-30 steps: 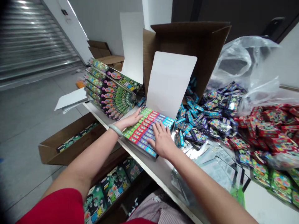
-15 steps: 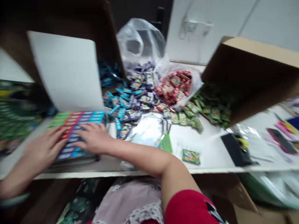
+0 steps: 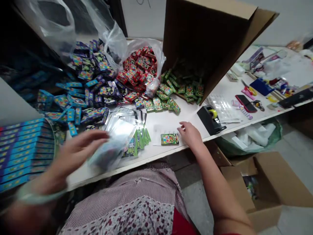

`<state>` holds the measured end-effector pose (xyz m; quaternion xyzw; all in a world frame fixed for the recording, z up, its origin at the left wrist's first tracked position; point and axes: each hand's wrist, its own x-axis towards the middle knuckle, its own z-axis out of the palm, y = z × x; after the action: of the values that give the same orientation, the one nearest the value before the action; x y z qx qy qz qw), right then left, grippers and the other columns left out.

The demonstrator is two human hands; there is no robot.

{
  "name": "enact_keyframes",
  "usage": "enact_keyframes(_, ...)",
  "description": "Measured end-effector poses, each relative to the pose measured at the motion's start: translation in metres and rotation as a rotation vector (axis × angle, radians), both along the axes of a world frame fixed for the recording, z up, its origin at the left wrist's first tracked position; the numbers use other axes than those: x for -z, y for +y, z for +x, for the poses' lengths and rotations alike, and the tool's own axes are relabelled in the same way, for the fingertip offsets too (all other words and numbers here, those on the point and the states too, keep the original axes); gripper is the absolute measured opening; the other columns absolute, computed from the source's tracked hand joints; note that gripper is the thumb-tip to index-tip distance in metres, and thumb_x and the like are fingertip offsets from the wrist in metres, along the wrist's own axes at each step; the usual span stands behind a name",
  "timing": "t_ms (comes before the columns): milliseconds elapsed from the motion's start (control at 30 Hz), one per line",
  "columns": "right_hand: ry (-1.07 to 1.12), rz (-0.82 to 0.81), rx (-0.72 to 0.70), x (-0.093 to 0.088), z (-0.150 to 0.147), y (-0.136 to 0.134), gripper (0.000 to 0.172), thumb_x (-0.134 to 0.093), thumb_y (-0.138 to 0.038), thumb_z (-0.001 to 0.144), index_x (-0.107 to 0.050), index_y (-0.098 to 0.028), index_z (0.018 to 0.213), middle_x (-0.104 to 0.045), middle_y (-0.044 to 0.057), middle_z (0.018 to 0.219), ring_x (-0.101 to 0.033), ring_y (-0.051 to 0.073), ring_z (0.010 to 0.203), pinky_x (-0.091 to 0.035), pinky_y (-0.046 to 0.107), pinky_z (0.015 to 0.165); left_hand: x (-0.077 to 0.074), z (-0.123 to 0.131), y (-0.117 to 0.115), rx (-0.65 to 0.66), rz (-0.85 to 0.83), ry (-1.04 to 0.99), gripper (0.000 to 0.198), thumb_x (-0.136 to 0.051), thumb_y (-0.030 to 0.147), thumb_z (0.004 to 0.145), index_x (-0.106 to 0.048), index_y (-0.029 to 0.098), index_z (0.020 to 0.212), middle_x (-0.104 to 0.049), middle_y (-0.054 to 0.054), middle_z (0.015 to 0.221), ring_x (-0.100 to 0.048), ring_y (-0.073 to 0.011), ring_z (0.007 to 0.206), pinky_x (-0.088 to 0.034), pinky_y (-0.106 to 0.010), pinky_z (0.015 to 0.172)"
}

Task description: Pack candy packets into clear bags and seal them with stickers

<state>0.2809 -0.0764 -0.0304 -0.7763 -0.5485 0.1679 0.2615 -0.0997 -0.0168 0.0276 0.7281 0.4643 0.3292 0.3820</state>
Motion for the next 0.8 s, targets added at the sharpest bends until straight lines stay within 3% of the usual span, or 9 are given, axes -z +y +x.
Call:
enact_keyframes(33, -0.027, -0.029, 0.018, 0.005, 0.006, -0.005, 0.033, -0.06, -0.028, 0.081, -0.066, -0.015, 0.111, -0.068, 0.011, 0.094, -0.062, 0.022, 0.075, -0.05, 0.04, 0.076, 0.005, 0.029, 0.003, 0.127, -0.041, 0.065, 0.021, -0.065, 0.039, 0.081, -0.07, 0.026, 0.096, -0.071, -0.002, 0.091, -0.065, -0.0198, 0.079, -0.053, -0.029, 0.065)
enact_keyframes(100, -0.059, -0.086, 0.037, 0.014, 0.01, -0.013, 0.041, -0.059, -0.032, 0.083, -0.061, -0.016, 0.121, -0.067, 0.01, 0.095, -0.062, 0.022, 0.075, -0.049, 0.038, 0.073, 0.019, 0.086, 0.012, 0.282, -0.107, 0.133, 0.025, -0.062, 0.029, 0.079, -0.068, 0.023, 0.103, -0.07, -0.004, 0.095, -0.064, -0.0207, 0.081, -0.053, -0.032, 0.072)
enact_keyframes(167, -0.019, -0.097, 0.038, 0.023, 0.009, -0.018, 0.044, -0.057, -0.034, 0.084, -0.058, -0.018, 0.125, -0.066, 0.007, 0.092, -0.061, 0.02, 0.074, -0.049, 0.035, 0.071, 0.035, 0.131, 0.022, 0.324, -0.135, 0.19, 0.028, -0.066, 0.021, 0.073, -0.068, 0.022, 0.101, -0.068, -0.006, 0.098, -0.063, -0.0222, 0.083, -0.05, -0.037, 0.082)
enact_keyframes(233, 0.086, -0.038, 0.043, 0.031, 0.009, -0.018, 0.042, -0.057, -0.033, 0.083, -0.057, -0.02, 0.123, -0.065, 0.003, 0.086, -0.06, 0.017, 0.071, -0.049, 0.033, 0.07, 0.049, 0.159, 0.029, 0.31, -0.16, 0.202, 0.024, -0.068, 0.015, 0.067, -0.07, 0.02, 0.091, -0.065, -0.005, 0.085, -0.06, -0.0221, 0.076, -0.048, -0.038, 0.08)
enact_keyframes(367, 0.313, 0.103, 0.065, 0.043, 0.012, -0.011, 0.042, -0.058, -0.033, 0.078, -0.058, -0.02, 0.118, -0.059, -0.001, 0.077, -0.058, 0.014, 0.065, -0.049, 0.031, 0.069, 0.069, 0.175, 0.033, 0.221, -0.209, 0.112, 0.01, -0.063, 0.014, 0.067, -0.066, 0.019, 0.076, -0.055, 0.001, 0.067, -0.054, -0.0168, 0.066, -0.046, -0.03, 0.069)
enact_keyframes(467, 0.462, 0.139, 0.069, 0.046, 0.014, -0.004, 0.051, -0.06, -0.033, 0.074, -0.055, -0.019, 0.123, -0.055, -0.002, 0.079, -0.056, 0.012, 0.06, -0.049, 0.03, 0.066, 0.078, 0.177, 0.029, 0.13, -0.261, -0.008, 0.009, -0.058, 0.017, 0.073, -0.064, 0.018, 0.08, -0.054, 0.002, 0.066, -0.052, -0.0134, 0.063, -0.043, -0.025, 0.061)
enact_keyframes(567, 0.517, 0.155, 0.094, 0.047, 0.016, 0.002, 0.05, -0.061, -0.033, 0.073, -0.056, -0.02, 0.121, -0.055, -0.003, 0.076, -0.056, 0.013, 0.061, -0.048, 0.029, 0.066, 0.084, 0.18, 0.027, 0.075, -0.318, -0.093, 0.01, -0.062, 0.02, 0.069, -0.065, 0.018, 0.079, -0.051, 0.004, 0.06, -0.049, -0.0118, 0.056, -0.04, -0.023, 0.054)
enact_keyframes(700, 0.559, 0.193, 0.1, 0.046, 0.021, 0.019, 0.042, -0.062, -0.034, 0.073, -0.055, -0.02, 0.113, -0.057, -0.005, 0.066, -0.052, 0.012, 0.055, -0.044, 0.026, 0.058, 0.089, 0.188, 0.035, -0.002, -0.343, -0.196, 0.008, -0.062, 0.019, 0.066, -0.066, 0.019, 0.073, -0.058, 0.002, 0.065, -0.052, -0.0136, 0.064, -0.043, -0.024, 0.059)
enact_keyframes(800, 0.608, 0.259, 0.109, 0.038, 0.023, 0.041, 0.037, -0.062, -0.033, 0.072, -0.054, -0.021, 0.106, -0.056, -0.006, 0.064, -0.052, 0.012, 0.054, -0.043, 0.025, 0.056, 0.085, 0.195, 0.046, -0.054, -0.36, -0.3, 0.011, -0.059, 0.021, 0.068, -0.065, 0.018, 0.076, -0.063, 0.0, 0.073, -0.056, -0.0146, 0.07, -0.046, -0.025, 0.063)
